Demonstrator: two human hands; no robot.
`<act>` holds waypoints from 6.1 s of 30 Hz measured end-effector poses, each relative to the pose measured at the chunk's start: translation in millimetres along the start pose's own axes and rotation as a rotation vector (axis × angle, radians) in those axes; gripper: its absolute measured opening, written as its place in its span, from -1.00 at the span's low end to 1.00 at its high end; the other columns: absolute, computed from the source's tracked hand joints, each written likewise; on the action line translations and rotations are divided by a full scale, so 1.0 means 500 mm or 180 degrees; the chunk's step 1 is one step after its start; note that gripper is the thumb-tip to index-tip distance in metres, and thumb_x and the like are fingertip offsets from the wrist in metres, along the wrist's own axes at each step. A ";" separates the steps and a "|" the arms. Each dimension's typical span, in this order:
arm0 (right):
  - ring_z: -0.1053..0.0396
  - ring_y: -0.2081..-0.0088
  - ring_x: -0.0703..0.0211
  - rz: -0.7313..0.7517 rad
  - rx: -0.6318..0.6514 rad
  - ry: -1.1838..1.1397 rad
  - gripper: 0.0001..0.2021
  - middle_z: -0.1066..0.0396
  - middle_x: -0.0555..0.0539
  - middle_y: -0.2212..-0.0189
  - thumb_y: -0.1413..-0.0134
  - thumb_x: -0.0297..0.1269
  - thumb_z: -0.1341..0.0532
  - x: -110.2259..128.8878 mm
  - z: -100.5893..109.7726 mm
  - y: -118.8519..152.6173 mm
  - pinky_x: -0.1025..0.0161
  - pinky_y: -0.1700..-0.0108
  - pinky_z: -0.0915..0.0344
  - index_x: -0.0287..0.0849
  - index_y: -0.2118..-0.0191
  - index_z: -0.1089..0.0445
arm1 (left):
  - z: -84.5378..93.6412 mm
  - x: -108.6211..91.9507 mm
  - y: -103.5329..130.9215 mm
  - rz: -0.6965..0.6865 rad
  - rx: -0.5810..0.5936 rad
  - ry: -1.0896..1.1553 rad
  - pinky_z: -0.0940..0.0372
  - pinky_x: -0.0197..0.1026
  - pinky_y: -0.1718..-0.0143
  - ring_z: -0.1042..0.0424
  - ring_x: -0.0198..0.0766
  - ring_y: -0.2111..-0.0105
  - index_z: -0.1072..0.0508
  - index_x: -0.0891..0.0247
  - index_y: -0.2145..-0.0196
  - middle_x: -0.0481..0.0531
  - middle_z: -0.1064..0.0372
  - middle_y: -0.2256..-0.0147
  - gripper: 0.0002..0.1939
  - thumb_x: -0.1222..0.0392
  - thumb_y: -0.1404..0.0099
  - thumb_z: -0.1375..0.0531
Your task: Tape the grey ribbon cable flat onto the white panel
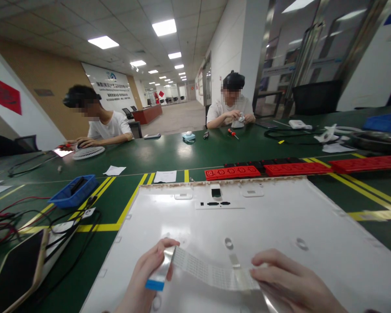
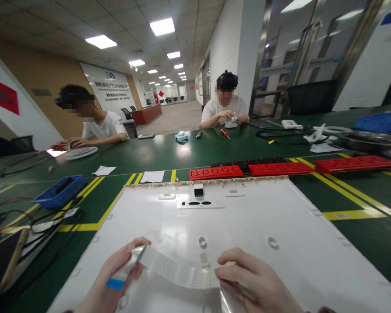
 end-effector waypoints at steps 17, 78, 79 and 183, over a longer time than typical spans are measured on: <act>-0.39 0.21 0.22 0.0403 0.0313 0.0979 -0.80 -0.45 -0.05 0.23 -0.15 -0.37 -0.14 0.000 -0.025 -0.006 0.33 0.19 -0.37 -0.03 0.15 -0.45 | -0.019 -0.067 0.021 -0.0682 0.0035 -0.1316 -0.17 -0.19 0.11 -0.27 -0.11 0.16 -0.33 0.27 0.55 0.12 -0.33 0.21 -0.68 0.01 -0.24 -0.11; -0.27 -0.09 0.20 0.1469 0.0733 0.2434 -0.49 -0.21 -0.04 -0.13 -0.14 -0.34 -0.15 0.020 -0.054 0.021 0.31 -0.09 -0.27 -0.19 -0.22 -0.14 | -0.109 -0.116 0.083 -0.2237 0.1706 -0.3823 -0.21 -0.17 -0.13 -0.29 -0.23 -0.08 -0.29 0.08 -0.12 -0.02 -0.31 -0.07 -0.58 0.24 -0.39 0.14; -0.28 -0.08 0.20 0.1520 0.0655 0.2500 -0.51 -0.24 -0.04 -0.11 -0.15 -0.32 -0.15 0.021 -0.053 0.021 0.31 -0.07 -0.28 -0.18 -0.20 -0.16 | -0.110 -0.115 0.084 -0.2225 0.1678 -0.3871 -0.20 -0.18 -0.13 -0.30 -0.24 -0.07 -0.28 0.08 -0.12 -0.03 -0.31 -0.07 -0.57 0.28 -0.37 0.11; -0.34 -0.03 0.20 0.1031 0.0473 0.1898 -0.57 -0.35 -0.08 -0.04 -0.12 -0.32 -0.18 0.041 -0.035 0.001 0.26 -0.16 -0.19 -0.13 -0.13 -0.27 | -0.123 -0.061 0.077 -0.2162 0.1882 -0.4532 -0.16 -0.07 -0.18 -0.19 -0.22 -0.14 -0.12 0.13 -0.20 0.06 -0.23 -0.12 -0.52 0.35 -0.34 0.01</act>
Point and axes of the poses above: each hand's wrist, its own y-axis away from the middle knuckle, its own z-axis out of the back of the hand, x = y × z, the point moved 9 cm from there along -y, towards the middle knuckle
